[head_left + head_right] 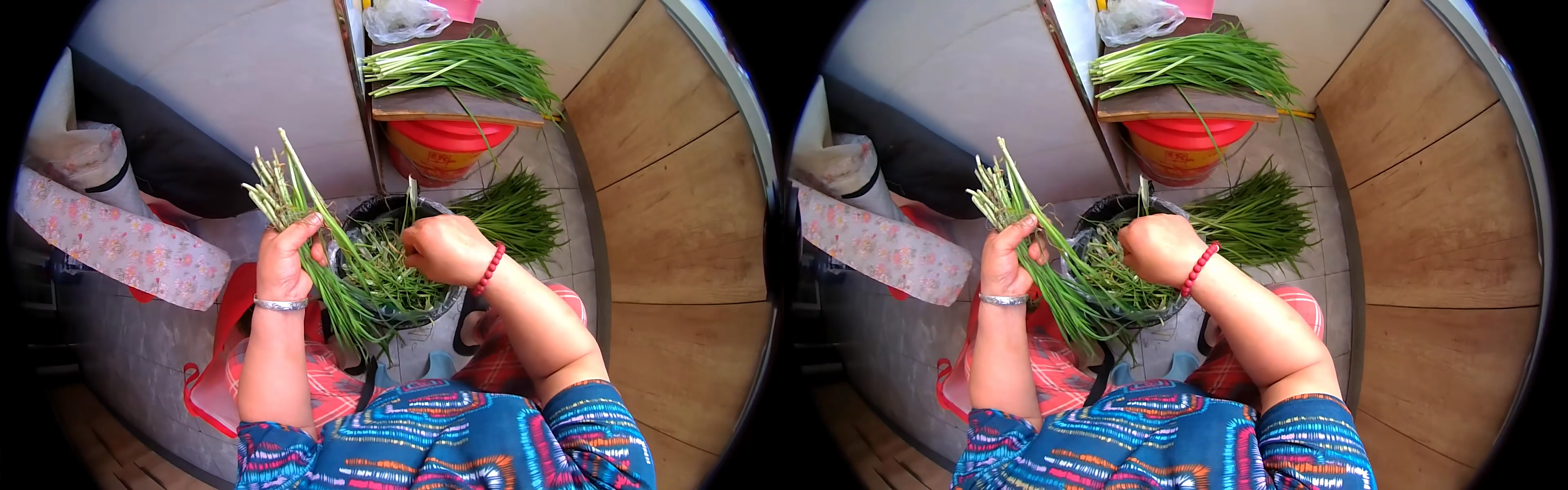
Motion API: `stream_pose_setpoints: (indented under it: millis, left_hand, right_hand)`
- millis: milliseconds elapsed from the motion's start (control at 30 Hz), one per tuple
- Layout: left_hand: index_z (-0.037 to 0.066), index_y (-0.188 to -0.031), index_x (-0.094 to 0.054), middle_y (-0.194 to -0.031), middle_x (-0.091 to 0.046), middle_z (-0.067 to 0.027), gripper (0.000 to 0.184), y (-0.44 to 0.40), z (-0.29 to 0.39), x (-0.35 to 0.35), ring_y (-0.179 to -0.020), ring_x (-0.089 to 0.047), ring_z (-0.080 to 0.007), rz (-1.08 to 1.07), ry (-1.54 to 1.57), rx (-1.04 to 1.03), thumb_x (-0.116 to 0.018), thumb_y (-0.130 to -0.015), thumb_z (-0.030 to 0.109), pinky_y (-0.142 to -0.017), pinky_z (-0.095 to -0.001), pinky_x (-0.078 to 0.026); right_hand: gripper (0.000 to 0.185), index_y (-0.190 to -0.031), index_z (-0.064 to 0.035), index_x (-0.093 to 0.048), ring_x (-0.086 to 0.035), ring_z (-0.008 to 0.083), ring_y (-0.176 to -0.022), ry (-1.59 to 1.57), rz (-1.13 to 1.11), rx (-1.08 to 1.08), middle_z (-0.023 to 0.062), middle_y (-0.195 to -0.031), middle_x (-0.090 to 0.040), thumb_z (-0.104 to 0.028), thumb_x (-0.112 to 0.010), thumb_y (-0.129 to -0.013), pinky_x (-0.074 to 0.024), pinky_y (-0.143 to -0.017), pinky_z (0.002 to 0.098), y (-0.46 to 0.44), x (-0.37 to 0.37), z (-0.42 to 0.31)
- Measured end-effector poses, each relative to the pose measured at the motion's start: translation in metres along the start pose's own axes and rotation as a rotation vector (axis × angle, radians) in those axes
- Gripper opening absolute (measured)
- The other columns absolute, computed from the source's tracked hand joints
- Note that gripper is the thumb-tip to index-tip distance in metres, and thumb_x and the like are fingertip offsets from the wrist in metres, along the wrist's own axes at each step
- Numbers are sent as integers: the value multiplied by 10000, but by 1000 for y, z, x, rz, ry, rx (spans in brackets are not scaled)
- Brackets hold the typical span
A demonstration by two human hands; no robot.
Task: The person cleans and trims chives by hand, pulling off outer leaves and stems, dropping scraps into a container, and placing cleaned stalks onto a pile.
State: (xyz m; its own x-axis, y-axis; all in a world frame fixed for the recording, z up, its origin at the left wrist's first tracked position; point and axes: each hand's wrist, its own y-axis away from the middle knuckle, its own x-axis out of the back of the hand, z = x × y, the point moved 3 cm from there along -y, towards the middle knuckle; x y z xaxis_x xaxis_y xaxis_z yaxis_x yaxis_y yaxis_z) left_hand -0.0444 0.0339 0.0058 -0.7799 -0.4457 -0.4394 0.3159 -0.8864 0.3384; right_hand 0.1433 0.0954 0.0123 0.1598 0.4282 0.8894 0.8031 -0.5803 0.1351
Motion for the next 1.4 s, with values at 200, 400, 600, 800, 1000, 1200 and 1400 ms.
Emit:
stream_pose_setpoints:
  millis: [200,400,600,800,1000,1200,1400]
  left_hand:
    - [-5,-780,-561,-658,-552,-47,106,6,-1,-9,-418,-448,-96,-102,-121,11,-594,-699,56,-374,-201,-363]
    - [14,-791,-553,-635,-531,-29,153,14,-14,-29,-431,-450,-87,-254,-241,84,-621,-675,87,-376,-192,-353]
    - [17,-773,-555,-587,-518,-10,191,13,-14,-26,-432,-442,-73,-245,-309,47,-669,-636,85,-381,-180,-333]
    - [14,-759,-556,-620,-555,-31,178,9,-9,-20,-437,-448,-67,-214,-419,-4,-671,-639,76,-383,-176,-333]
    - [13,-753,-555,-629,-564,-42,148,3,-8,-11,-442,-456,-70,-165,-497,-28,-655,-653,58,-385,-179,-342]
    - [14,-762,-547,-654,-577,-64,117,-5,-6,1,-439,-453,-75,-117,-409,-41,-621,-683,59,-387,-188,-356]
    - [15,-827,-527,-670,-580,-85,182,0,-8,-7,-433,-450,-84,-184,-257,49,-623,-686,78,-392,-186,-358]
  right_hand:
    - [243,-741,-22,-576,-562,286,-682,-245,128,-107,144,-707,-572,-264,-561,-749,-445,-611,365,-7,8,-4]
    - [148,-765,-3,-568,-505,139,-591,-894,330,59,99,-648,-536,-144,-605,-739,-414,-556,270,-14,4,-15]
    - [152,-727,4,-544,-421,92,-538,-927,185,-35,33,-560,-479,-138,-591,-755,-378,-506,250,-12,3,-9]
    - [110,-769,-70,-478,-450,42,-427,-1331,230,-191,29,-662,-579,-158,-474,-833,-357,-390,157,-8,20,3]
    - [90,-749,-73,-461,-443,82,-414,-1590,579,-156,34,-576,-515,-141,-441,-804,-368,-390,186,0,37,18]
    - [102,-728,-84,-403,-324,82,-410,-1830,862,80,31,-556,-411,-134,-374,-812,-302,-397,214,8,48,35]
    - [220,-705,-30,-594,-495,191,-534,-663,336,-248,62,-655,-551,-242,-557,-754,-413,-519,286,-3,21,20]
